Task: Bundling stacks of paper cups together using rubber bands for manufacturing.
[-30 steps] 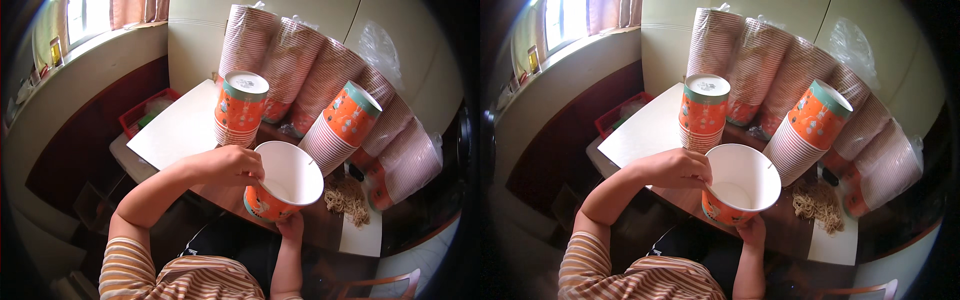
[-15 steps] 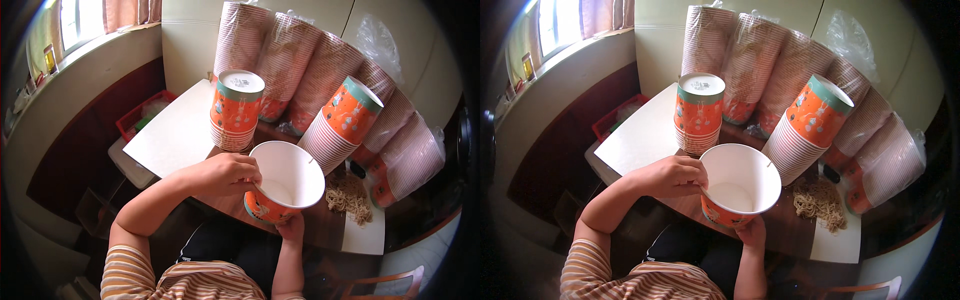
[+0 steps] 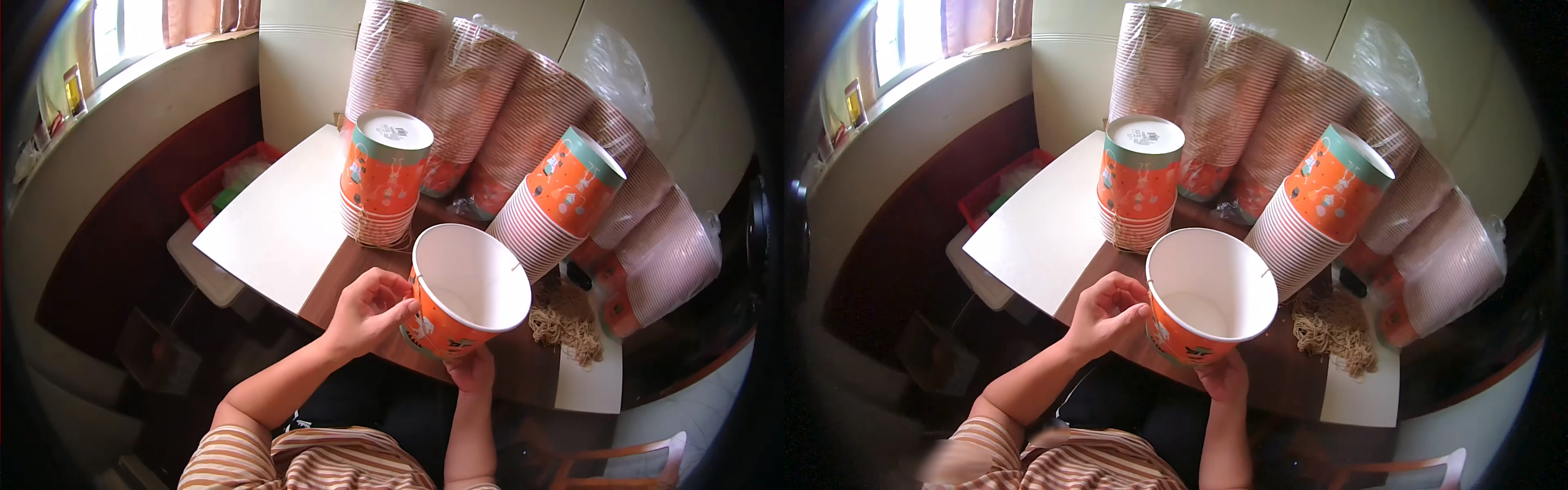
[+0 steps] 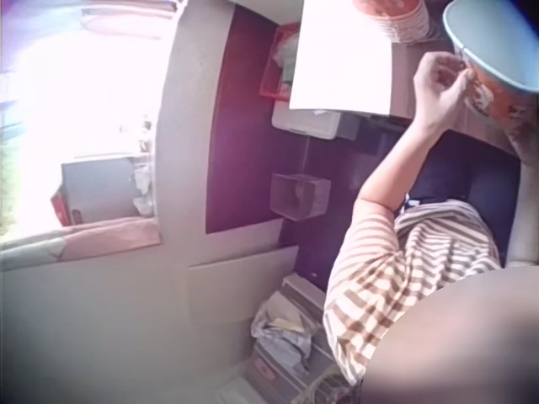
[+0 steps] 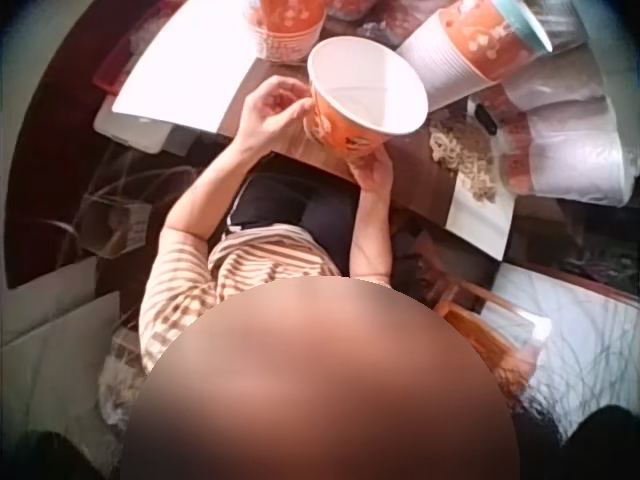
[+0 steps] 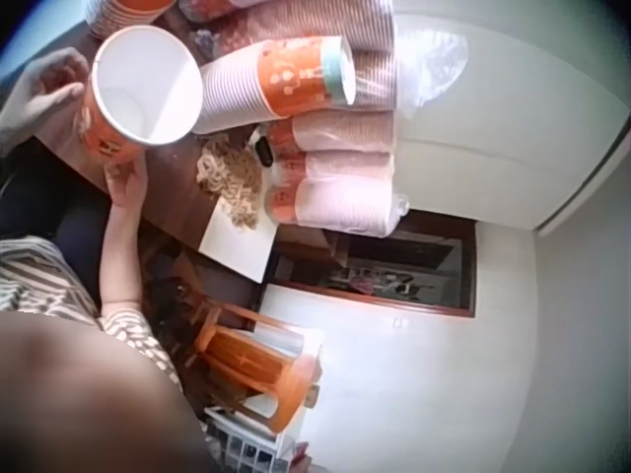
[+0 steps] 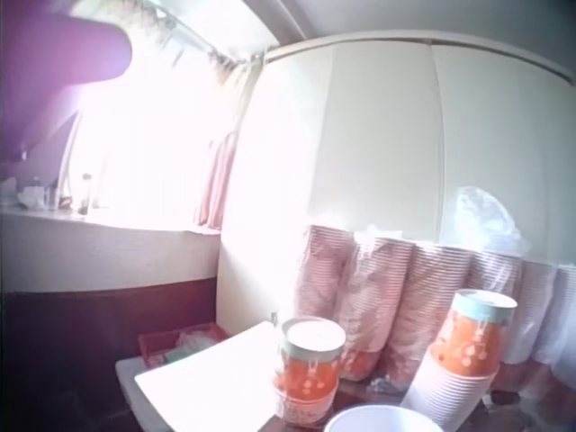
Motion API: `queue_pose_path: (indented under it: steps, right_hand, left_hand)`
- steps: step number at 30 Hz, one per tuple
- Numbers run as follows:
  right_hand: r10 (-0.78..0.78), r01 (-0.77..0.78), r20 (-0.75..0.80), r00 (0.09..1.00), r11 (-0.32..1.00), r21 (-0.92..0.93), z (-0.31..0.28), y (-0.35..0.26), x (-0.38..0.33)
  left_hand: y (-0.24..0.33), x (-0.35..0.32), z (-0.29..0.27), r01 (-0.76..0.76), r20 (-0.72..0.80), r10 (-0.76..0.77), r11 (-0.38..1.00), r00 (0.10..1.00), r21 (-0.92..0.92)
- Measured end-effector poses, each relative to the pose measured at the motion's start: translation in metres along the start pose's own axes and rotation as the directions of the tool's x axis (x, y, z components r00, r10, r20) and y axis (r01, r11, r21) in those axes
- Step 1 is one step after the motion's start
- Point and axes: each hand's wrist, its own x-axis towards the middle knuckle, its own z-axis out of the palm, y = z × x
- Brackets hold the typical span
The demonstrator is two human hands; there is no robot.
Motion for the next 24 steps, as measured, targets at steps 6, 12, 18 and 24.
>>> queue_pose_path:
  steps: [6, 12, 18, 24]
  right_hand:
    - [-0.027, 0.025, -0.026, 0.999, 0.998, -0.056, -0.003, -0.003, 0.0]
    - [-0.034, 0.034, 0.04, 0.999, 0.999, -0.012, -0.009, 0.002, 0.004]
    - [-0.056, 0.056, 0.078, 0.995, 0.998, -0.006, -0.002, 0.003, 0.003]
    - [-0.058, 0.058, 0.12, 0.991, 0.998, 0.0, -0.008, 0.001, 0.005]
  left_hand:
    - [0.0, 0.01, 0.021, 0.012, -0.014, -0.014, 0.989, 1.0, -0.147]
    - [0.005, 0.005, 0.013, 0.052, -0.045, -0.057, 0.995, 0.997, -0.089]
    - [0.018, 0.008, 0.02, -0.075, -0.147, 0.115, 0.964, 0.982, 0.254]
    - [0.015, 0.009, 0.021, -0.046, -0.18, 0.102, 0.956, 0.978, 0.289]
